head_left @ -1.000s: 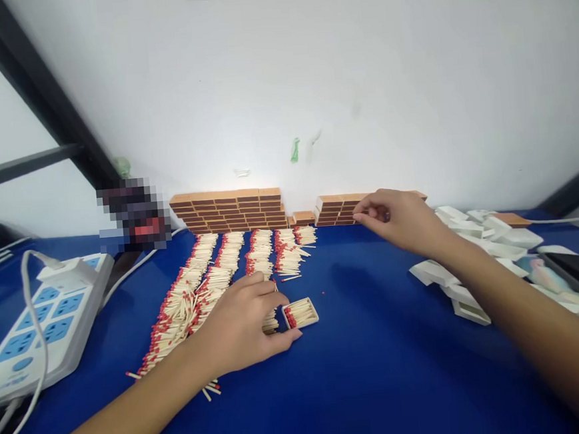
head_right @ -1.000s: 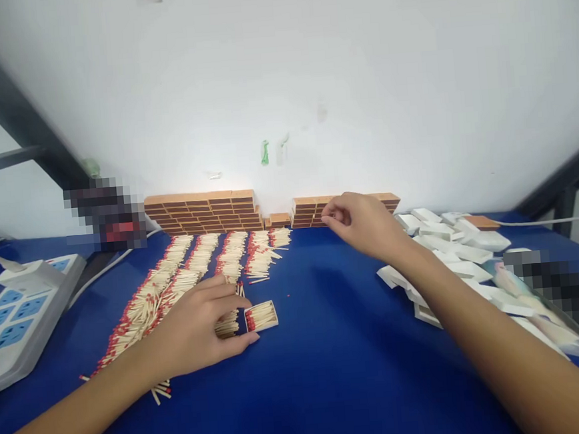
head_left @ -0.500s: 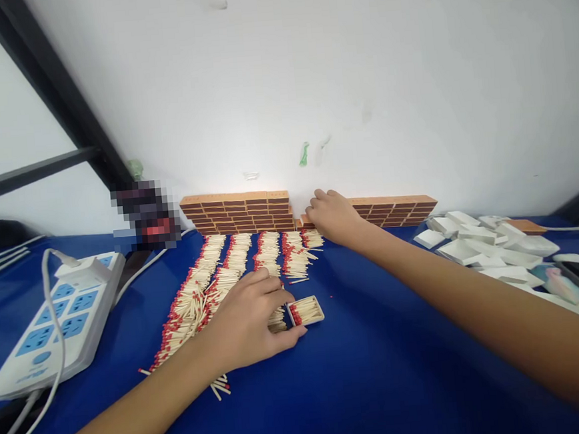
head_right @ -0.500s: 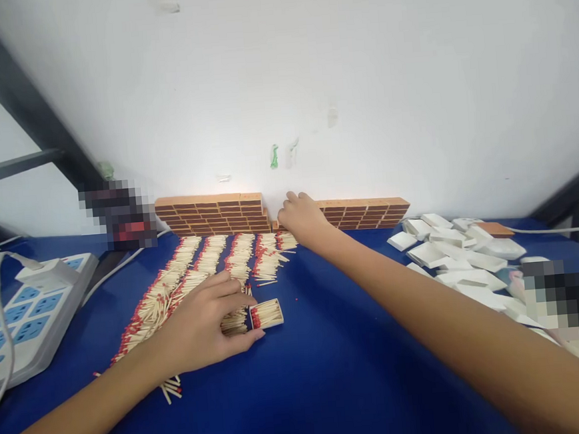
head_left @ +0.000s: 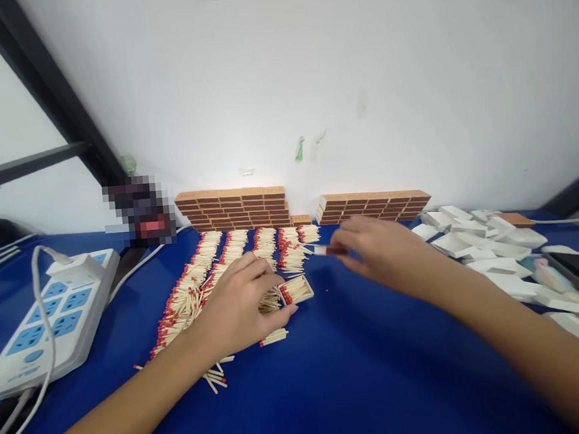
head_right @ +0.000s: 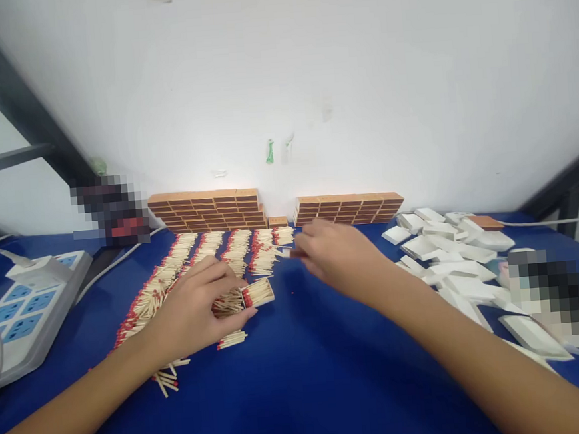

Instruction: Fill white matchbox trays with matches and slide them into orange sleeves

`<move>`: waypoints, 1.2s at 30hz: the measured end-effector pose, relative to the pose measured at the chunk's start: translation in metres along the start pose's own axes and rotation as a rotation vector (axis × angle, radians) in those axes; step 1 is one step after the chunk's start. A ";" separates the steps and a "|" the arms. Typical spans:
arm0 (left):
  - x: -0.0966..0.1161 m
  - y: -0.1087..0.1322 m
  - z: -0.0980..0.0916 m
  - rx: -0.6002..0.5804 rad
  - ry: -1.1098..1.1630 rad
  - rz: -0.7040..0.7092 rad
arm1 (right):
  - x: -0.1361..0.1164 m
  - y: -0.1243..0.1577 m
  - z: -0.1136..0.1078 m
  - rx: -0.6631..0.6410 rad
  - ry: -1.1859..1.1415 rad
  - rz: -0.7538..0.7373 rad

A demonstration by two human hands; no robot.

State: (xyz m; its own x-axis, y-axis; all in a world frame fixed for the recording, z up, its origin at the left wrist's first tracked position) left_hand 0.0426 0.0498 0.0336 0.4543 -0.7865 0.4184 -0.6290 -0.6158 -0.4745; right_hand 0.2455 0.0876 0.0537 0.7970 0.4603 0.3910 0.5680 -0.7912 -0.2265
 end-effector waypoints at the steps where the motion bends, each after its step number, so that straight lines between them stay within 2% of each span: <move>1: 0.001 0.000 -0.001 0.017 0.001 0.012 | -0.004 0.014 0.003 -0.054 -0.103 -0.015; 4: 0.002 -0.002 0.000 0.028 0.002 0.033 | -0.011 0.040 0.013 -0.174 -0.356 0.001; 8: 0.000 -0.003 0.003 0.002 0.002 0.024 | -0.002 0.046 0.022 -0.173 -0.572 0.079; 14: -0.001 -0.004 0.003 -0.008 0.001 0.008 | -0.004 0.046 0.029 -0.159 -0.609 0.066; 20: -0.004 -0.003 0.006 0.005 0.033 -0.008 | -0.013 0.044 0.015 -0.028 -0.645 0.069; 23: -0.004 -0.002 0.006 -0.001 0.050 -0.009 | -0.015 0.044 0.015 -0.017 -0.672 0.059; 30: -0.008 -0.002 0.001 0.031 0.164 -0.064 | -0.008 0.043 0.023 -0.019 -0.728 0.112; 36: -0.013 -0.002 0.002 0.038 0.254 -0.116 | -0.005 0.044 0.017 0.045 -0.845 0.142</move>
State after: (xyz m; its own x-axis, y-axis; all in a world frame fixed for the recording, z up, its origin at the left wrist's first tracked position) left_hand 0.0386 0.0613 0.0275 0.3459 -0.6763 0.6503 -0.5559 -0.7061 -0.4386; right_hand 0.2700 0.0575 0.0266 0.7364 0.5176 -0.4357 0.4447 -0.8556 -0.2648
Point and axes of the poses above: each hand's wrist, its own y-axis away from the middle knuckle, its own z-axis out of the palm, x = y × z, the point moved 7 cm from there along -y, towards the middle knuckle, and after that the axes turned 15 degrees about y, right-handed, at the moved point
